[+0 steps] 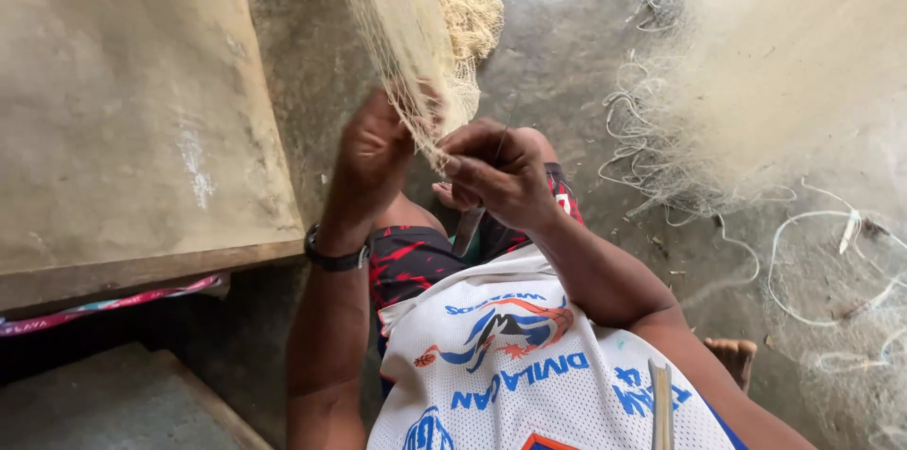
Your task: Repairing a fishing net by weaving twine through the mesh using a netting needle.
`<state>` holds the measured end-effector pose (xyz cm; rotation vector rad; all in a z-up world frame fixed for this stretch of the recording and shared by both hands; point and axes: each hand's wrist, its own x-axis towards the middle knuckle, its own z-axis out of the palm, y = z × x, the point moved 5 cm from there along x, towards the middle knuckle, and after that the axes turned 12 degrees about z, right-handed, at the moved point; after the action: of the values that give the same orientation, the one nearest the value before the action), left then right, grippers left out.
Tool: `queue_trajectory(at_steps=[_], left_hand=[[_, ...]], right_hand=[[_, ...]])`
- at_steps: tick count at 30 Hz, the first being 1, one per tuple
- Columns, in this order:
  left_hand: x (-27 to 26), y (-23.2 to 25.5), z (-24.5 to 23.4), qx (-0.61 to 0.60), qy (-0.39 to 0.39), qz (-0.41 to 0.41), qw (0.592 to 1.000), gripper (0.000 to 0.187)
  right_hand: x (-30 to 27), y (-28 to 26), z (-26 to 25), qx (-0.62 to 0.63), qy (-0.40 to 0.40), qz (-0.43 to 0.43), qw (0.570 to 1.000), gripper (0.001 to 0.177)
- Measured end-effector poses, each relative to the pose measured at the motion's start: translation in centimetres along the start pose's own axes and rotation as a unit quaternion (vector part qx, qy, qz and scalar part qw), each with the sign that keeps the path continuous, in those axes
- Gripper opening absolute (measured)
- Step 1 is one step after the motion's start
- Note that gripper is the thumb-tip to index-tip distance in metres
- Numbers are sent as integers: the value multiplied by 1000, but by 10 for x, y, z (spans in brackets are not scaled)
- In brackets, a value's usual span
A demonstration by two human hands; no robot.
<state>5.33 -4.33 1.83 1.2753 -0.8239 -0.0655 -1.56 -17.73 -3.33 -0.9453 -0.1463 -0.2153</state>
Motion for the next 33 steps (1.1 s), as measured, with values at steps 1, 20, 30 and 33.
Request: queue_trajectory(at_steps=[1, 20, 30, 33], left_hand=[[-4, -11, -2, 3, -12, -9, 1000, 27], [-82, 54, -86, 61, 342, 135, 928, 24], [-81, 57, -86, 122, 336, 84, 930, 28], [-70, 57, -78, 125, 300, 69, 943, 29]], right_hand=[[0, 1, 7, 5, -15, -1, 1000, 9], [41, 26, 25, 5, 43, 70, 997, 12], [62, 37, 29, 0, 11, 100, 995, 10], [66, 32, 24, -37, -17, 103, 994, 12]])
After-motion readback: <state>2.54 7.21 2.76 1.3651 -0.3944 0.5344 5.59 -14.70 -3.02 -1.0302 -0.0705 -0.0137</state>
